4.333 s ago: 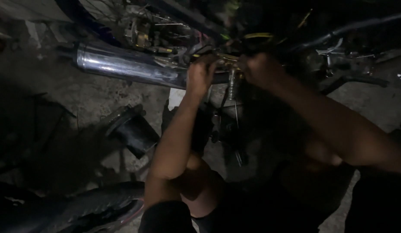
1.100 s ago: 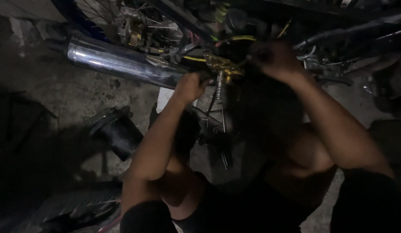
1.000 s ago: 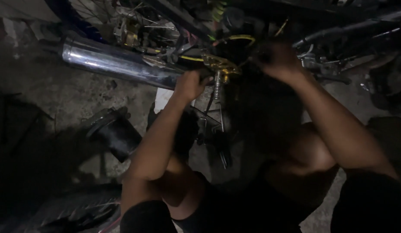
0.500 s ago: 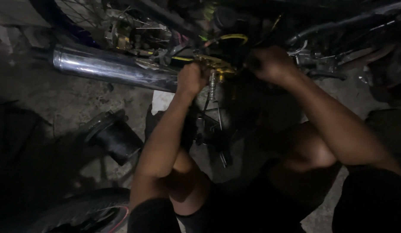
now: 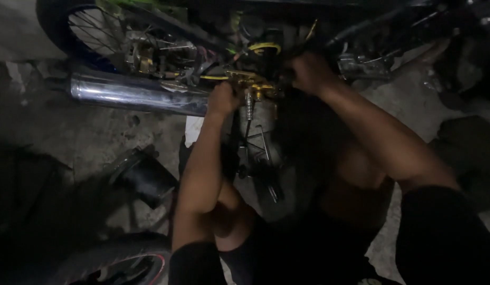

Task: Repairing or adjusting the footrest and brake assembly of a motorcycle using a wrench

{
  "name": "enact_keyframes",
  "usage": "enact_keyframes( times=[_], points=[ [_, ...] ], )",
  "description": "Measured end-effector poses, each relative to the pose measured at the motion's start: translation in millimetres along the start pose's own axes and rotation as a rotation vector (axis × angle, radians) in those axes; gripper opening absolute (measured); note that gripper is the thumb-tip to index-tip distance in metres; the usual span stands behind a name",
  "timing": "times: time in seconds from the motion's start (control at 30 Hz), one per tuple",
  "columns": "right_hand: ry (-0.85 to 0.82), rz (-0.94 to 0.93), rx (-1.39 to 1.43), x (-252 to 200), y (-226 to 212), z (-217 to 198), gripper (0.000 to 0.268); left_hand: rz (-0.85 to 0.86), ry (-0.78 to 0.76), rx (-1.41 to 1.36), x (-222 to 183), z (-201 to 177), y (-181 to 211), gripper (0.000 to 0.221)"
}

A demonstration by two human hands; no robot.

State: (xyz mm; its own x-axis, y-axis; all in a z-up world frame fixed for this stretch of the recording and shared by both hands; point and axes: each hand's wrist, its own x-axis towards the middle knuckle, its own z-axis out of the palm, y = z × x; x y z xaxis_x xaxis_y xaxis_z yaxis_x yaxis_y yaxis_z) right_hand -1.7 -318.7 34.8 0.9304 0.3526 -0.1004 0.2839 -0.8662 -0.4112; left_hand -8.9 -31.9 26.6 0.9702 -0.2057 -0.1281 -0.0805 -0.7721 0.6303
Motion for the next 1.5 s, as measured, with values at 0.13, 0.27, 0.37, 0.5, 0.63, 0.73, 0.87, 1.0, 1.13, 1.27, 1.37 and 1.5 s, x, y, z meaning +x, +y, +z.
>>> enact_keyframes(
  times=[0.13, 0.27, 0.37, 0.5, 0.63, 0.73, 0.87, 1.0, 1.13, 1.27, 1.37, 1.5],
  points=[
    [0.094, -0.032, -0.109, -3, 17, 9, 0.038, -0.021, -0.168, 0.207, 18, 46, -26, 0.035],
    [0.405, -0.261, -0.203, -28, 6, -2, 0.026, -0.028, 0.040, 0.561, 50, 135, -60, 0.025],
    [0.780, -0.483, -0.021, -86, -42, -27, 0.021, -0.035, 0.037, 0.453, 29, 141, -48, 0.026],
    [0.881, -0.318, 0.229, -133, -48, 8, 0.013, 0.057, 0.159, 0.446, 18, 121, -49, 0.025],
    [0.884, 0.493, 0.755, -124, 67, 229, 0.047, -0.028, -0.125, 0.292, -22, 68, -17, 0.028],
    [0.817, 0.477, 0.919, -134, 107, 340, 0.045, -0.011, -0.102, 0.335, -37, 63, -10, 0.028],
    [0.327, 0.694, 1.134, -142, 106, 421, 0.054, 0.100, 0.066, 0.500, -37, 117, -64, 0.022],
    [-0.049, 0.801, 1.246, -96, 118, 504, 0.060, -0.114, 0.333, -0.392, -145, 169, -80, 0.034],
    [0.112, 0.732, 1.271, -145, 108, 501, 0.035, -0.475, 0.495, -0.769, -184, 326, -197, 0.044],
    [0.216, 0.671, 1.164, -100, 101, 516, 0.019, -0.043, 0.538, -0.173, -217, 422, -281, 0.053],
    [0.060, 0.837, 0.853, -53, 155, 582, 0.070, -0.400, -0.007, -0.157, -211, 385, -250, 0.037],
    [0.290, 0.706, 1.108, -103, 77, 492, 0.036, -0.478, -0.210, -0.062, -210, 386, -232, 0.035]
  ],
)
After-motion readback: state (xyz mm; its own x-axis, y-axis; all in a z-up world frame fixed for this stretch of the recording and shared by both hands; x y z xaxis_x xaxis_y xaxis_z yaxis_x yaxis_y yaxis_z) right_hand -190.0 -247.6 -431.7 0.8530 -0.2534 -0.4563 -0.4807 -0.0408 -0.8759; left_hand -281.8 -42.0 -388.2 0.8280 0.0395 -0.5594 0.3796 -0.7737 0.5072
